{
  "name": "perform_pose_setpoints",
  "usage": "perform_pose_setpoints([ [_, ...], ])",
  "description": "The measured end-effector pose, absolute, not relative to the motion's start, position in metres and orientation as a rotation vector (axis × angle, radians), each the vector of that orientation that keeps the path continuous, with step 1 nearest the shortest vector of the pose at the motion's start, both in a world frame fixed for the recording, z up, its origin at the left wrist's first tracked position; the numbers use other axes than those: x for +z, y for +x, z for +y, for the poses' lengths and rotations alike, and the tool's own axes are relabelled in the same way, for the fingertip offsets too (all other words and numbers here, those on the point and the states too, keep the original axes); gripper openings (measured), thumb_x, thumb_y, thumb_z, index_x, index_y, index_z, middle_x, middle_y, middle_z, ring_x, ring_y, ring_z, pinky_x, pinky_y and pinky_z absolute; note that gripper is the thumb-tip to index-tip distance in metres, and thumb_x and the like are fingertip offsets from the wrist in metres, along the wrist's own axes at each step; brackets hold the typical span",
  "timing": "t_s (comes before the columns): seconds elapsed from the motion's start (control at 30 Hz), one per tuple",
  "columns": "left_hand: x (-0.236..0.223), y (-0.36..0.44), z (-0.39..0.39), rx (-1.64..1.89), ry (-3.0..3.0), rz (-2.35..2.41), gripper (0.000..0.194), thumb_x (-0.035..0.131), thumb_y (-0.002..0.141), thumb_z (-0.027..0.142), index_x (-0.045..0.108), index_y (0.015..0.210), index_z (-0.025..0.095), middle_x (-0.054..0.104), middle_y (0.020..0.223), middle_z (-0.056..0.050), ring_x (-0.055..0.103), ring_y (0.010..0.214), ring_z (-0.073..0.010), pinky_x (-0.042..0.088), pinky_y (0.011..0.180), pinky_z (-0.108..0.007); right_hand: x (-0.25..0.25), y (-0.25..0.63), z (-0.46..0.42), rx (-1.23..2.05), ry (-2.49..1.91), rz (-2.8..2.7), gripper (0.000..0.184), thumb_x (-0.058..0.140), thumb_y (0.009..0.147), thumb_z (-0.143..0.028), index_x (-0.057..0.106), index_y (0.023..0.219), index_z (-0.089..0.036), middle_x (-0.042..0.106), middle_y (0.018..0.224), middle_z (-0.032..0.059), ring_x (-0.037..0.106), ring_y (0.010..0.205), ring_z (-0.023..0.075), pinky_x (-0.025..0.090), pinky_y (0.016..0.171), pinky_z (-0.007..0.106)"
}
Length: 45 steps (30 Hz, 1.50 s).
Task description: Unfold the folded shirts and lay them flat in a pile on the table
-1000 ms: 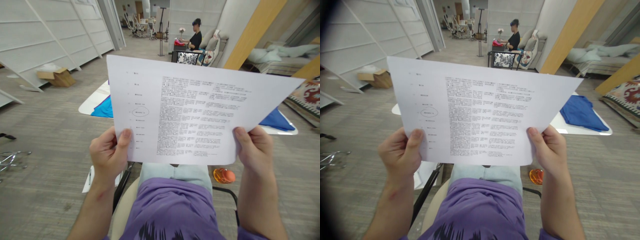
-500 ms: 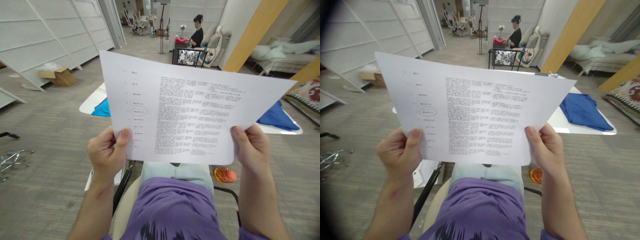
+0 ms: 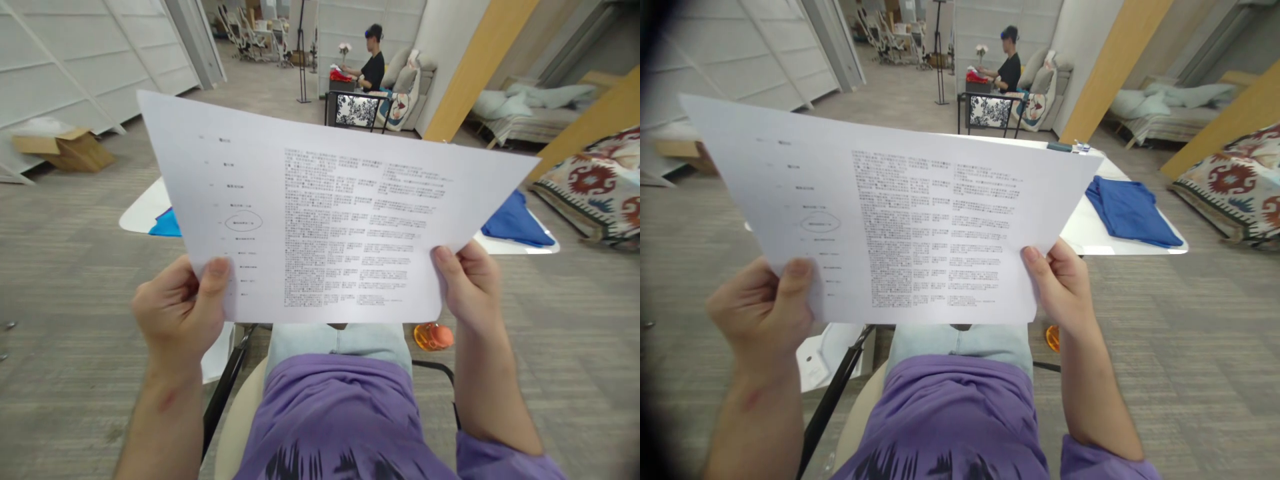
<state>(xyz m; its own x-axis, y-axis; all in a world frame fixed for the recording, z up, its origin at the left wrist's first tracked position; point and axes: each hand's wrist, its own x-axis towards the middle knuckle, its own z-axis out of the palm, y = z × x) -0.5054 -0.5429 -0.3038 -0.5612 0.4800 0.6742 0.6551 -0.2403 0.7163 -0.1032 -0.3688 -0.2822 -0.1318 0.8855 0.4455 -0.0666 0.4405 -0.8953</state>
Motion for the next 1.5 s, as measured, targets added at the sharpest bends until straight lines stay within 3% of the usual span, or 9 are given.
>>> perform_pose_setpoints([
  [0.23, -0.303, -0.506, -0.541, -1.917, -1.377, -1.855, 0.035, 0.096, 0.103, 0.048, 0.086, 0.085, 0.020, 0.063, 0.068, 0.001, 0.049, 0.058, -0.0114, 0.038, 0.053, -0.025, -0.277, -0.106, -0.371, 1.034, -0.716, -1.564, 0.038, 0.091, 0.109, -0.061, 0.085, 0.137, -0.037, 0.093, 0.121, 0.0040, 0.090, 0.123, 0.0336, 0.085, 0.094, 0.051],
  [0.43, -0.302, -0.509, -0.539, -1.886, -1.374, -1.838, 0.038, 0.098, 0.102, 0.050, 0.084, 0.082, 0.020, 0.060, 0.066, 0.001, 0.046, 0.060, -0.0116, 0.035, 0.054, -0.025, -0.274, -0.108, -0.373, 1.061, -0.721, -1.576, 0.040, 0.090, 0.109, -0.065, 0.084, 0.138, -0.038, 0.093, 0.124, 0.0041, 0.090, 0.127, 0.0341, 0.085, 0.093, 0.053],
  [0.9, -0.303, -0.511, -0.537, -1.862, -1.382, -1.830, 0.037, 0.096, 0.101, 0.049, 0.083, 0.083, 0.020, 0.061, 0.066, 0.002, 0.046, 0.059, -0.0117, 0.034, 0.054, -0.025, -0.274, -0.107, -0.374, 1.133, -0.719, -1.568, 0.047, 0.092, 0.107, -0.069, 0.083, 0.142, -0.039, 0.093, 0.135, 0.0035, 0.087, 0.136, 0.0352, 0.083, 0.106, 0.056],
  [1.27, -0.305, -0.515, -0.537, -1.831, -1.341, -1.838, 0.042, 0.097, 0.095, 0.051, 0.077, 0.076, 0.019, 0.053, 0.061, 0.002, 0.041, 0.059, -0.0115, 0.031, 0.054, -0.027, -0.265, -0.111, -0.378, 1.107, -0.742, -1.587, 0.045, 0.090, 0.107, -0.072, 0.083, 0.136, -0.039, 0.093, 0.119, 0.0032, 0.091, 0.118, 0.0320, 0.084, 0.087, 0.051],
  [1.5, -0.302, -0.512, -0.535, -1.886, -1.338, -1.787, 0.042, 0.096, 0.097, 0.049, 0.076, 0.076, 0.019, 0.051, 0.063, 0.002, 0.040, 0.061, -0.0109, 0.032, 0.055, -0.026, -0.272, -0.108, -0.376, 1.133, -0.749, -1.579, 0.049, 0.090, 0.106, -0.074, 0.083, 0.138, -0.038, 0.092, 0.122, 0.0044, 0.090, 0.119, 0.0327, 0.084, 0.089, 0.053],
])
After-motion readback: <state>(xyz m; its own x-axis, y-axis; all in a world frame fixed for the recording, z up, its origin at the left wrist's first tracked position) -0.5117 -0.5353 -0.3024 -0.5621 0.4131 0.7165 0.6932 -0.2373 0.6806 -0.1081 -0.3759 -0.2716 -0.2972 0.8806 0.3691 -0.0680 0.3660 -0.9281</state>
